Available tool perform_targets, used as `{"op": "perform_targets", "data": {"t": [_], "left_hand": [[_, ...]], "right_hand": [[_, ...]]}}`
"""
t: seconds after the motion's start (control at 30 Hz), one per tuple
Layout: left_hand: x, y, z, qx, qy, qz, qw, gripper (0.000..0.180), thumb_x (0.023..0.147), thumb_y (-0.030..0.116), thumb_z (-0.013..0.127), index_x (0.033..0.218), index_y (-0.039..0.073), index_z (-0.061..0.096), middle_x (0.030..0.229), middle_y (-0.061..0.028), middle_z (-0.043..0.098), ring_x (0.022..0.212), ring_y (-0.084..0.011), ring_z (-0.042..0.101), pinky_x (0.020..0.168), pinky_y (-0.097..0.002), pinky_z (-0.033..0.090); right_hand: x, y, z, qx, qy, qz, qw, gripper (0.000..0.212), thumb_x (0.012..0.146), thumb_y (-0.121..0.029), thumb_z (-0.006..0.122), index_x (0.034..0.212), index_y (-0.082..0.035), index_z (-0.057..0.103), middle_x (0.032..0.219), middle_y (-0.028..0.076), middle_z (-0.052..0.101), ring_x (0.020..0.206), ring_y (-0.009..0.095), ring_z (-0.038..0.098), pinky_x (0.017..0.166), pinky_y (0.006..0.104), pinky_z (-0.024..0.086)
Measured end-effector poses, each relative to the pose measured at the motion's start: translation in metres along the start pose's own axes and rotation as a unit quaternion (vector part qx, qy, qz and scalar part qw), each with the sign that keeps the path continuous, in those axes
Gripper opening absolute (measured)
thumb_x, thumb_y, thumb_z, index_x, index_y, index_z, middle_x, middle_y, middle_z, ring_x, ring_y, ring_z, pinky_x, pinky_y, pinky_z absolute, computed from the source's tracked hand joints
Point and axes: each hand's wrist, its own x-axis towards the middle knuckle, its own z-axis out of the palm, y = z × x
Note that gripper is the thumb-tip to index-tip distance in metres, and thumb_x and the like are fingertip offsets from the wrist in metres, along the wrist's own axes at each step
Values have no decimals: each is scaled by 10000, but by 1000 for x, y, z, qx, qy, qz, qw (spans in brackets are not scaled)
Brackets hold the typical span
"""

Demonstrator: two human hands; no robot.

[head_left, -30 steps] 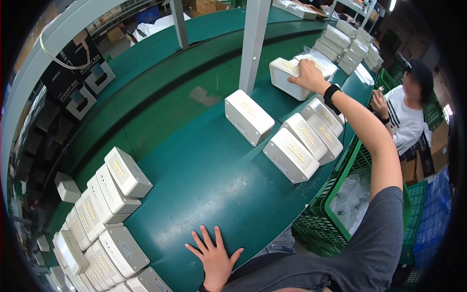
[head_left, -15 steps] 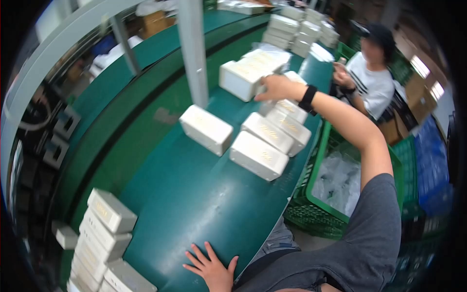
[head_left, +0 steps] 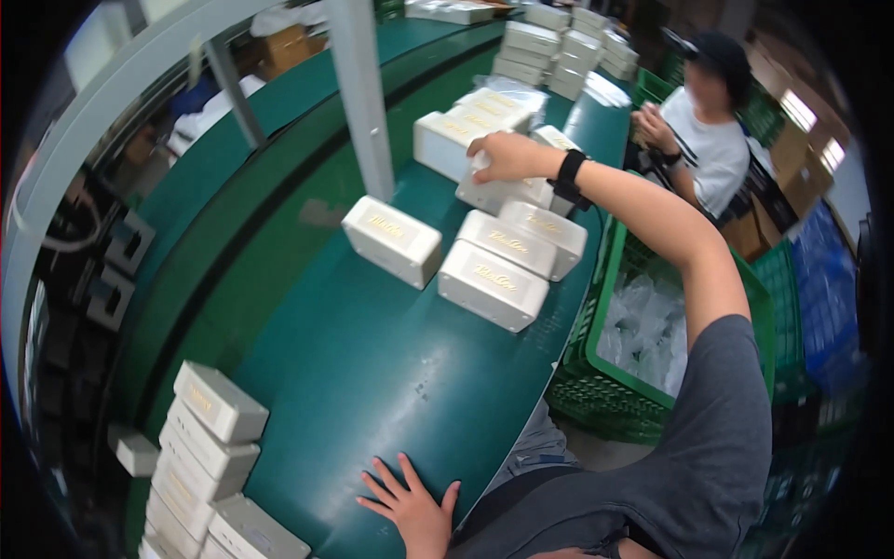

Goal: The person picks up a speaker from the conveyor belt, turns it over to inspect it, and presses the buttons before placing it back on the belt and repeating the process with others.

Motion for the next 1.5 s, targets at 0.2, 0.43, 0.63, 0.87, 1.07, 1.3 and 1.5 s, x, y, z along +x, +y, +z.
{"op": "perform_targets", "data": {"t": [0.2,0.43,0.63,0.87,1.07,1.3,1.5], "left_hand": [[2,-6,-4,2,19,21,1000,925,768,556,661,1421,0,316,1486,-328,129,1366,-545,63,1016,-730,38],[-1,-6,1,-7,48,31,998,871,767,590,636,1391,31,397,1479,-303,191,1347,-557,133,1003,-752,48],[0,-4,-4,-13,22,30,999,892,783,564,640,1417,12,341,1481,-319,160,1364,-537,97,1024,-728,44],[-1,-10,-14,-6,26,59,998,833,779,506,667,1394,20,384,1483,-286,211,1370,-507,151,1062,-680,89],[0,-38,-90,-298,64,140,942,537,856,239,633,1291,-15,449,1366,-232,409,1287,-364,373,1079,-500,257],[-37,-32,-154,-591,365,388,605,518,966,475,433,1223,48,573,1146,-147,567,1122,-277,531,926,-492,437],[-71,-15,-171,-586,315,518,538,402,977,354,470,1209,40,567,1155,-91,573,1111,-222,513,940,-463,418]], "right_hand": [[62,-38,4,5,49,-50,998,498,750,-336,712,1125,-22,618,1031,210,657,978,353,629,855,405,498],[112,-35,19,-102,121,22,987,499,752,-257,707,1173,-24,574,1120,213,609,1043,345,587,909,394,469],[40,-41,-14,-72,33,-4,997,669,693,-176,735,1288,-19,473,1206,205,571,1089,358,564,926,395,466],[-96,-34,-22,-66,-262,32,962,1046,603,-178,799,1457,-74,206,1271,245,503,1103,364,570,923,386,470],[-105,-3,4,7,-169,15,986,1064,580,-162,801,1452,-60,199,1206,273,539,1020,378,604,858,392,496],[-61,-9,-46,-21,-150,1,988,964,596,-119,771,1430,-83,291,1184,252,565,1063,352,584,934,368,456],[-23,-39,-56,82,-70,-58,993,916,598,-136,774,1410,-77,353,1236,249,546,1114,359,558,980,346,421]]}}
